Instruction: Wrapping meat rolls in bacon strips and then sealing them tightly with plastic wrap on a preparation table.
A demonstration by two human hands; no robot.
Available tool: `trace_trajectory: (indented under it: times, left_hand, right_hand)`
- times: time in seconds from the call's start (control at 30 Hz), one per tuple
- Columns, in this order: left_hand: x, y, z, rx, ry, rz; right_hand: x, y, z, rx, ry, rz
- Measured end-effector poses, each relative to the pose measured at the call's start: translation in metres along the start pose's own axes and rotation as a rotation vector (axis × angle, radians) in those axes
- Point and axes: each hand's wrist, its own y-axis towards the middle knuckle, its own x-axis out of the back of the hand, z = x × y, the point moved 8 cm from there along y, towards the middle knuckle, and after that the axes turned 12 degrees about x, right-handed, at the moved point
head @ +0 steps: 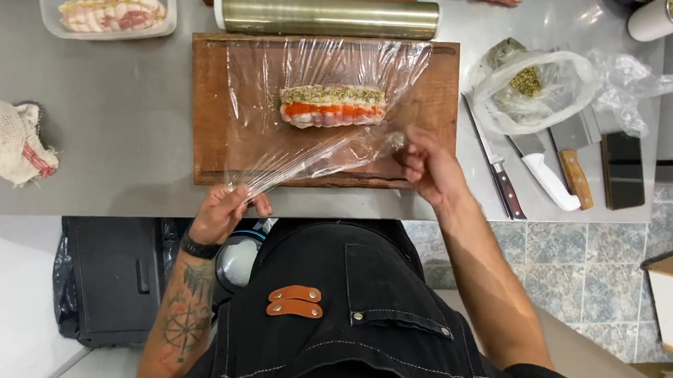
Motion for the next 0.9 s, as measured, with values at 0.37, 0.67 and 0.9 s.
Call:
trace_trajectory:
  times: [0.37, 0.67, 0.9]
  left_hand:
    - [0.052, -0.008, 0.088, 0.124, 0.077, -0.054]
    - [0.043, -0.012, 0.08, 0.131, 0.09, -0.016]
    - [0.048, -0.016, 0.079, 0.082, 0.022, -0.11]
  right_hand:
    - [0.136, -0.053, -0.029, 0.145, -0.253, -0.196]
    - [0.083, -0.024, -0.027, 0.354, -0.716, -0.221]
    - [0.084, -0.023, -0.026, 0.59, -0.523, -0.079]
